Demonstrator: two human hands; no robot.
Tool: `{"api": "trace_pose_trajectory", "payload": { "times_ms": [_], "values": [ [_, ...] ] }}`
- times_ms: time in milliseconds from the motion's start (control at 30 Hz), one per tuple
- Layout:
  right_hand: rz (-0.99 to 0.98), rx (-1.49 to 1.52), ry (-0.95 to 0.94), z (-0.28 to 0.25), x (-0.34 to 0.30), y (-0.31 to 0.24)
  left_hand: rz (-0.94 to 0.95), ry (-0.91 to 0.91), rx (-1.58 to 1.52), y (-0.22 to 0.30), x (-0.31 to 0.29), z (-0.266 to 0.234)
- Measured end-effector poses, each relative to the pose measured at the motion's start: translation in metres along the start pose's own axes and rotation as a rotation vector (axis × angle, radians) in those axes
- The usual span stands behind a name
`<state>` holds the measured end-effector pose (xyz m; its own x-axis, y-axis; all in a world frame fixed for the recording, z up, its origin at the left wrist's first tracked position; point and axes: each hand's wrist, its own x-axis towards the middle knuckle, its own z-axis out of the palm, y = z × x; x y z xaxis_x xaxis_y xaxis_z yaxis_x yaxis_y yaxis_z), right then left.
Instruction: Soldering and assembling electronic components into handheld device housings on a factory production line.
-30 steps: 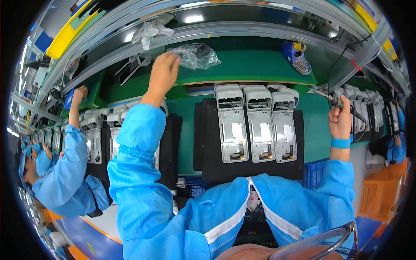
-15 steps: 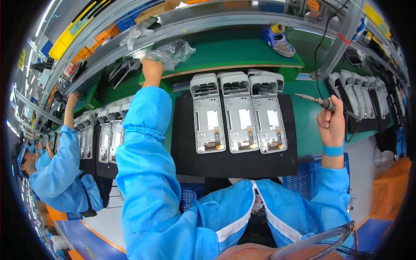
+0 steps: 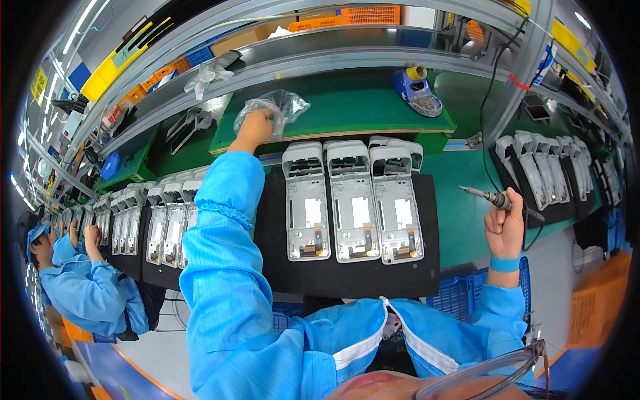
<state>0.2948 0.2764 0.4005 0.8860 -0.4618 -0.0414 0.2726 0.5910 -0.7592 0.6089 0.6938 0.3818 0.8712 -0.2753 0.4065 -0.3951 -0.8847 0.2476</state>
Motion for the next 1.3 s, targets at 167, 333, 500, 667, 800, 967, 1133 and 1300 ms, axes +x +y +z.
{"api": "trace_pose_trajectory", "payload": {
  "times_ms": [167, 333, 500, 667, 800, 967, 1133, 1300],
  "values": [
    [-0.071, -0.028, 0.005, 0.004, 0.011, -0.009, -0.143, -0.005, 0.066, -0.015, 0.02, 0.009],
    [-0.132, -0.025, 0.07, -0.001, 0.011, -0.022, -0.366, -0.082, 0.186, 0.025, 0.032, 0.009],
    [-0.173, -0.054, 0.091, -0.015, 0.01, -0.026, -0.31, -0.238, 0.426, 0.027, 0.051, 0.022],
    [-0.158, -0.036, 0.074, -0.019, 0.011, -0.026, -0.192, -0.323, 0.601, 0.024, 0.057, 0.024],
    [-0.168, -0.063, 0.082, -0.018, 0.004, -0.029, -0.211, -0.353, 0.524, 0.015, 0.07, 0.038],
    [-0.143, -0.098, 0.134, -0.02, 0.004, -0.027, -0.204, -0.201, 0.399, -0.036, 0.088, 0.054],
    [-0.141, -0.087, 0.114, -0.026, 0.009, -0.026, 0.045, -0.341, 0.475, -0.039, 0.101, 0.017],
    [-0.09, -0.086, 0.131, -0.029, 0.014, -0.019, 0.247, -0.324, 0.5, -0.011, 0.088, -0.012]
  ]
}}
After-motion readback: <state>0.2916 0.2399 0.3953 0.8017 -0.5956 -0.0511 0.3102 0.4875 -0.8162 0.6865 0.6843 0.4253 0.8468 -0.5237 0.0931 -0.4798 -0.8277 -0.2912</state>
